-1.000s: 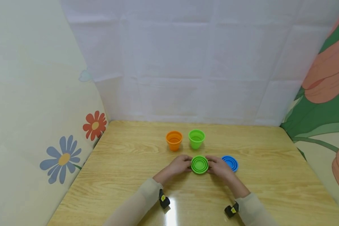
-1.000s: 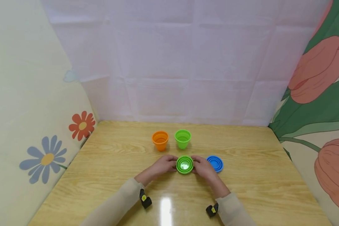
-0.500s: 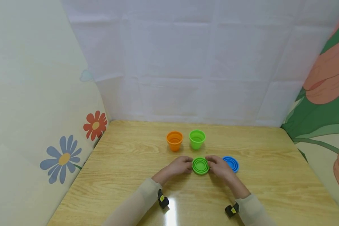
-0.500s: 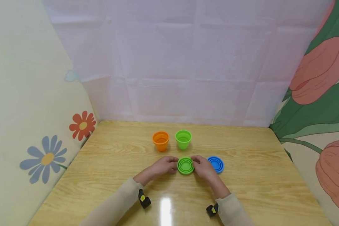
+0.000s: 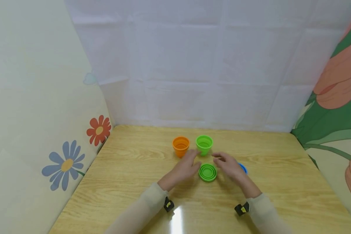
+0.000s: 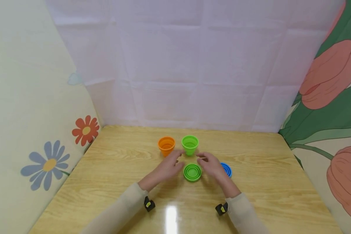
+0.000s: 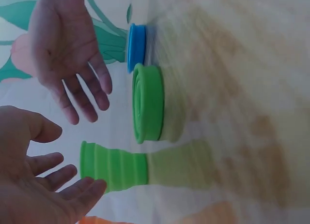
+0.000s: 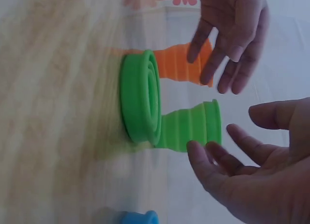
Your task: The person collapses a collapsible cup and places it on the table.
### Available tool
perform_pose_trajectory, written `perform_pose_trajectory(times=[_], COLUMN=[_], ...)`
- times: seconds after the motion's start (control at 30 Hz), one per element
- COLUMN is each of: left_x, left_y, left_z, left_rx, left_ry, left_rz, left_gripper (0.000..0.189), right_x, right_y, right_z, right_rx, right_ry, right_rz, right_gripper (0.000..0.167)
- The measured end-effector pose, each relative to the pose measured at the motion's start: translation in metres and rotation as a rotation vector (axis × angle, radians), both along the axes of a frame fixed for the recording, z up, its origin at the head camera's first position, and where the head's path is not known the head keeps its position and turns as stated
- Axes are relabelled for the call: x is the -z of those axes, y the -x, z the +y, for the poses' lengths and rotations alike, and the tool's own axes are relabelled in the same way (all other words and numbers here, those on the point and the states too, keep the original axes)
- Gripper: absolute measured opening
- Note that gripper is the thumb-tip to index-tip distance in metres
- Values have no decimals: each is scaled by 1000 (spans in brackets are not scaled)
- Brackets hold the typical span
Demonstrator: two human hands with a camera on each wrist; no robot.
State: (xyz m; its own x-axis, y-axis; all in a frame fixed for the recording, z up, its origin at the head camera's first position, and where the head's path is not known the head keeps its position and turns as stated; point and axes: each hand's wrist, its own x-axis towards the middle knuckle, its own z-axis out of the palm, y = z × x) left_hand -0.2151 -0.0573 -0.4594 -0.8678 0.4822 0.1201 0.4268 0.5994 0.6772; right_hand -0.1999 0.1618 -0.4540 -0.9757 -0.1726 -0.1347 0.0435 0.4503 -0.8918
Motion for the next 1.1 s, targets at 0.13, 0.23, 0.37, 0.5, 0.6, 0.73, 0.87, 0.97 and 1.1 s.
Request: perform_pose_trajectory(times=[0.13,0.23,0.37,0.5,0.6,0.73,0.87,0.97,1.1], left_x=[-7,-8,-2,5,8,13,17,17,16], left_y=[9,19,32,41,46,49,53,54,56], left_z=[6,11,16,18,20,22,23,23,23], left_rx=[38,55,62,67,72,64,52,46,46], left_ry=[87,145,218,271,290,300,332,361,365], left_rz=[213,332,418,437,458,477,487,491,489], left_gripper=[50,52,52,53,52,51,52,52,50], right_x=[-5,-5,-1,5,9,17,23,25,25], right_y=[13,25,39,48,52,57,61,63,64], right_z=[0,1,2,2,3,2,2,2,2], right_rx=[-12,-41,-97,-138,-158,-162,-178,-199,-192], right_ry=[-21,-49,-58,-55,-57,-57,-106,-159,-192], right_rz=[131,260,386,450,477,481,516,549,584], right_gripper=[37,36,38,38,38,39,41,41,39])
